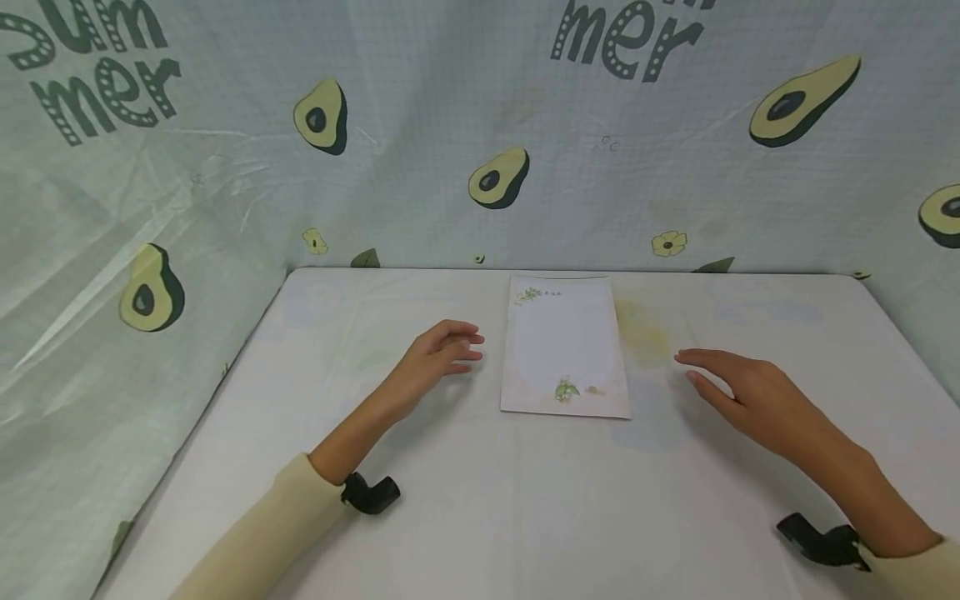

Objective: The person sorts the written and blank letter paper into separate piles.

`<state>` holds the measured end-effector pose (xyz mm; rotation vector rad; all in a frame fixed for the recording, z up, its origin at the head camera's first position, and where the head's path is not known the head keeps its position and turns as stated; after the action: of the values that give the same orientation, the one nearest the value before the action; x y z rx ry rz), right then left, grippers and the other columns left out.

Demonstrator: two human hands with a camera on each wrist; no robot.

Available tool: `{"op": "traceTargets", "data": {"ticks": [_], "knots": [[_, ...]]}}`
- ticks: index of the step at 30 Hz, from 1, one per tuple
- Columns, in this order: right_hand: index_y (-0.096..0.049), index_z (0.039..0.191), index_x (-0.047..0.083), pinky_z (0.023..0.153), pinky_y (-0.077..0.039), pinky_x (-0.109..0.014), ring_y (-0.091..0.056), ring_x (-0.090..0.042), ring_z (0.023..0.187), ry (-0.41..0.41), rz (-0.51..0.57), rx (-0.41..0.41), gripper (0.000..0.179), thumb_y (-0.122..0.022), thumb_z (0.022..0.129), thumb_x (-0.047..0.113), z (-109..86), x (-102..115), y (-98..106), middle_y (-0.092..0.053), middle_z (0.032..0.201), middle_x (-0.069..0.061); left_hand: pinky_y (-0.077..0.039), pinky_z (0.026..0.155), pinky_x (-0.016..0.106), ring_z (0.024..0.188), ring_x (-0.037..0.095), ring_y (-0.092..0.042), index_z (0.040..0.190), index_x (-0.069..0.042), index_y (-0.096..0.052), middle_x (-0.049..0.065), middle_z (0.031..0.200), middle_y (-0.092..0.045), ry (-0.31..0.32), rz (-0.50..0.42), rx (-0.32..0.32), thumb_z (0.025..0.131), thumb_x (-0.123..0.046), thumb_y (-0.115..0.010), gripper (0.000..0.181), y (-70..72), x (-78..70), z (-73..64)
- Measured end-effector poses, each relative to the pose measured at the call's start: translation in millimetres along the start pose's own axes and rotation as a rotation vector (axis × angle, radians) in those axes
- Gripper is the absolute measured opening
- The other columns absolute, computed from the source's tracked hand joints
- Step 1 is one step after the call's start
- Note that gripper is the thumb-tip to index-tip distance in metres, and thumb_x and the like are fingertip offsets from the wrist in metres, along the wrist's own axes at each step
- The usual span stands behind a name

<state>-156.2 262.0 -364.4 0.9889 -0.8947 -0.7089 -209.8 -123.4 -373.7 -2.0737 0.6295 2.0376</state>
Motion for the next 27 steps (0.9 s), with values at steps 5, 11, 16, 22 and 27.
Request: {"op": "traceTargets", "data": {"ticks": [5, 11, 16, 22, 27], "knots": [[-0.069, 0.127, 0.004, 0.089, -0.058, -0.058, -0.068, -0.037, 0.112, -0.001, 0.062, -0.034, 0.029, -0.068, 0.098, 0.01, 12.3, 0, -3, -0.071, 0.122, -0.018, -0.049, 0.111, 0.042, 0.13, 0.04, -0.056, 0.145, 0.01, -0.041, 0.028, 0.143, -0.051, 0.008, -0.027, 0.012, 0.107, -0.009, -0.046, 0.043, -2.3, 5.9, 9.3], [-0.072, 0.122, 0.004, 0.074, -0.06, -0.046, -0.068, -0.027, 0.096, -0.024, 0.106, -0.04, 0.024, -0.066, 0.099, 0.007, 25.2, 1, -8, -0.073, 0.119, -0.016, -0.049, 0.11, 0.041, 0.129, 0.039, -0.056, 0.145, 0.01, -0.041, 0.028, 0.142, -0.052, 0.048, -0.027, 0.026, 0.106, -0.008, -0.049, 0.043, -6.1, 12.5, 19.7], [-0.073, 0.121, 0.005, 0.08, -0.062, -0.05, -0.071, -0.032, 0.103, -0.079, 0.19, -0.017, 0.023, -0.06, 0.103, 0.008, 33.5, -1, -13, -0.074, 0.116, -0.014, -0.05, 0.11, 0.041, 0.128, 0.037, -0.058, 0.143, 0.009, -0.043, 0.027, 0.139, -0.055, 0.091, 0.019, 0.059, 0.107, -0.008, -0.049, 0.041, -9.2, 15.4, 28.9], [-0.074, 0.12, 0.004, 0.079, -0.059, -0.022, -0.072, -0.029, 0.101, -0.128, 0.275, 0.021, 0.024, -0.057, 0.106, 0.014, 44.4, -4, -20, -0.076, 0.11, -0.011, -0.052, 0.108, 0.041, 0.126, 0.036, -0.06, 0.142, 0.01, -0.044, 0.028, 0.136, -0.058, 0.118, 0.049, 0.057, 0.107, -0.007, -0.048, 0.039, -9.3, 15.2, 39.0], [-0.071, 0.123, 0.001, 0.084, -0.061, -0.028, -0.074, -0.027, 0.102, -0.18, 0.38, 0.088, 0.028, -0.055, 0.108, 0.019, 53.1, -9, -28, -0.075, 0.113, -0.014, -0.053, 0.106, 0.041, 0.122, 0.037, -0.061, 0.14, 0.012, -0.044, 0.03, 0.133, -0.059, 0.135, 0.058, 0.067, 0.106, -0.005, -0.047, 0.038, -11.1, 14.3, 45.8]]}}
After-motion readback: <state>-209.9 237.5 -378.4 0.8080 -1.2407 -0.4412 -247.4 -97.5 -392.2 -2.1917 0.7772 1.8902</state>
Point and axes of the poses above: each hand's wrist, its own z-axis towards the middle knuckle, its own y-axis out of the back of the hand, x = y × z, the point moved 5 cm from there along z, towards the middle knuckle
